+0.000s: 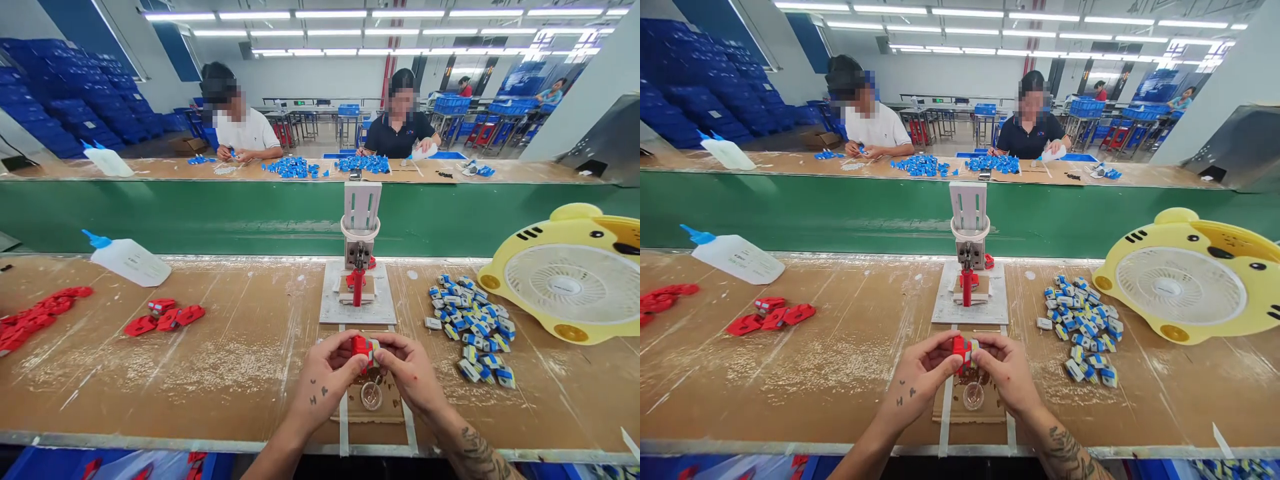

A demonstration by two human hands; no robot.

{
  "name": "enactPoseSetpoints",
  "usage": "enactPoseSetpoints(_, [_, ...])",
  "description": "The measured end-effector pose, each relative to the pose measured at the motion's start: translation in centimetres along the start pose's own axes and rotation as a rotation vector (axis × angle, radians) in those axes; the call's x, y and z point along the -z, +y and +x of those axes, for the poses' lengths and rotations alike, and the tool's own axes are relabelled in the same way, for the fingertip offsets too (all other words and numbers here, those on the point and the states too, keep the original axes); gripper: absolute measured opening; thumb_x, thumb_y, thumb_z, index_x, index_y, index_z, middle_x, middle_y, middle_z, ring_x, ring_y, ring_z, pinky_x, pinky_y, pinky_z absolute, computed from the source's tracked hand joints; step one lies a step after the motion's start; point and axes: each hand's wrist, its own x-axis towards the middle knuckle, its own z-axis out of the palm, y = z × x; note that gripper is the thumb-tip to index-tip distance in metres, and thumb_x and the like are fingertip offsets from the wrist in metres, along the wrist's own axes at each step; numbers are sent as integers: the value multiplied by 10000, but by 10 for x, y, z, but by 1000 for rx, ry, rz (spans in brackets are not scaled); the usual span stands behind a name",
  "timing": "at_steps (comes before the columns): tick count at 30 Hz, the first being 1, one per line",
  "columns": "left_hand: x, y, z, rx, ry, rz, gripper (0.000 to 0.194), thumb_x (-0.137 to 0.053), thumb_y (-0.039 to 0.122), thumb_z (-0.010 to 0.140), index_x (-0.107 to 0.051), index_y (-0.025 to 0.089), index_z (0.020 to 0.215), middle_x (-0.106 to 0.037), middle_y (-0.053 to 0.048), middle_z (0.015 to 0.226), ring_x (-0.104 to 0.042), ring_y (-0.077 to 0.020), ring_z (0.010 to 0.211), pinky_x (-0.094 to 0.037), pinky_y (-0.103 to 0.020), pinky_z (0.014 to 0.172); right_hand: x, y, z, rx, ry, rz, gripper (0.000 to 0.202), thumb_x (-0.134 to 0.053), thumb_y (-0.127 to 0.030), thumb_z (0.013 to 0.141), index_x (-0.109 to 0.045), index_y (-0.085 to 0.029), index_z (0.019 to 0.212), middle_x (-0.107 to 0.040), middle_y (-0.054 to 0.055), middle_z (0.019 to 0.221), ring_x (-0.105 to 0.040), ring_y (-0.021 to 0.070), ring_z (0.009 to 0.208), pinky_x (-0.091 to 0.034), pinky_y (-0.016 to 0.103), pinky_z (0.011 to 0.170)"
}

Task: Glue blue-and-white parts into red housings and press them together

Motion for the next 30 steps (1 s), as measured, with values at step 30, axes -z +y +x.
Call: enactPoseSetpoints(30, [70,-26,133,-235,53,140,269,-821,228,576,-735,184,827,-802,-44,814,-748,-259,839,-570,-371,828,-51,-127,68,-212,-490,-137,578,-662,-759,743,-461,-227,638,-429,-115,419,-172,20,272,-142,167,288])
